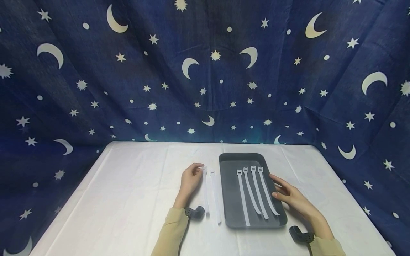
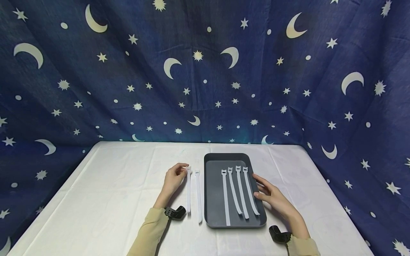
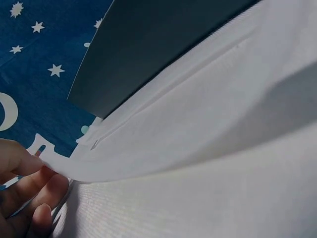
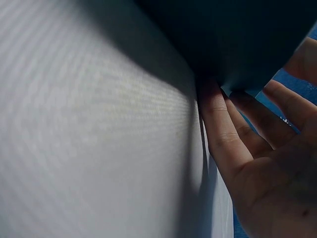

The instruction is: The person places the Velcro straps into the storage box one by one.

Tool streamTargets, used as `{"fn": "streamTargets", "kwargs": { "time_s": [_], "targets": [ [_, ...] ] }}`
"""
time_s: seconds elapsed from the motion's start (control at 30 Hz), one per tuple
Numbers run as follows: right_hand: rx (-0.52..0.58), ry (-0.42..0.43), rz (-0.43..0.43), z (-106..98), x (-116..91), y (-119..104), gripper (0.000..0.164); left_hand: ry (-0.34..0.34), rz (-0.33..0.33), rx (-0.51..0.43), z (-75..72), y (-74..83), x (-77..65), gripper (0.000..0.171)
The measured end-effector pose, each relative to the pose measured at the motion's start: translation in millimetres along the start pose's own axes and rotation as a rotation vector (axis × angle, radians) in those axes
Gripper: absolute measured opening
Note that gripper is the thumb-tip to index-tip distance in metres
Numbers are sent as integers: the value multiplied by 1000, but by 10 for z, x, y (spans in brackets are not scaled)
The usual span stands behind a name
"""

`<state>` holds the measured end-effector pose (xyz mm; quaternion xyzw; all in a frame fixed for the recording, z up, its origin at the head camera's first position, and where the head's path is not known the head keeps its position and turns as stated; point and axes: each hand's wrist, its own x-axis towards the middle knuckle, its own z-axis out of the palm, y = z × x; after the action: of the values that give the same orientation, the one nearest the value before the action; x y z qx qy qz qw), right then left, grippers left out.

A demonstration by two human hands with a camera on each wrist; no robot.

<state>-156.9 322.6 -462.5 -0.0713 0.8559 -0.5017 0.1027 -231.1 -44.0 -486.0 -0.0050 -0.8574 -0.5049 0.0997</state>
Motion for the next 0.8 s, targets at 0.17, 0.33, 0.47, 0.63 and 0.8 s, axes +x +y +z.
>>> {"fn": "streamTargets", "kwargs": {
  "time_s": [0.17, 0.33, 0.47, 0.63, 0.8],
  "targets": [
    [0, -3, -7, -2, 8, -3, 70, -6, -6, -12, 0, 1, 10, 22],
    [-14, 2, -12, 6, 9, 3, 70, -8, -16, -30, -16, 24, 5, 22],
    [-14, 1, -15, 3, 10, 10, 70, -1, -7, -19, -14, 36, 6, 21],
    [-18, 1, -19, -4, 20, 13, 70, -2, -12, -34, -12, 50, 16, 21],
    [-32, 3, -14, -5, 19, 18, 70, -17, -17, -43, -21, 60, 13, 21]
  ]
}}
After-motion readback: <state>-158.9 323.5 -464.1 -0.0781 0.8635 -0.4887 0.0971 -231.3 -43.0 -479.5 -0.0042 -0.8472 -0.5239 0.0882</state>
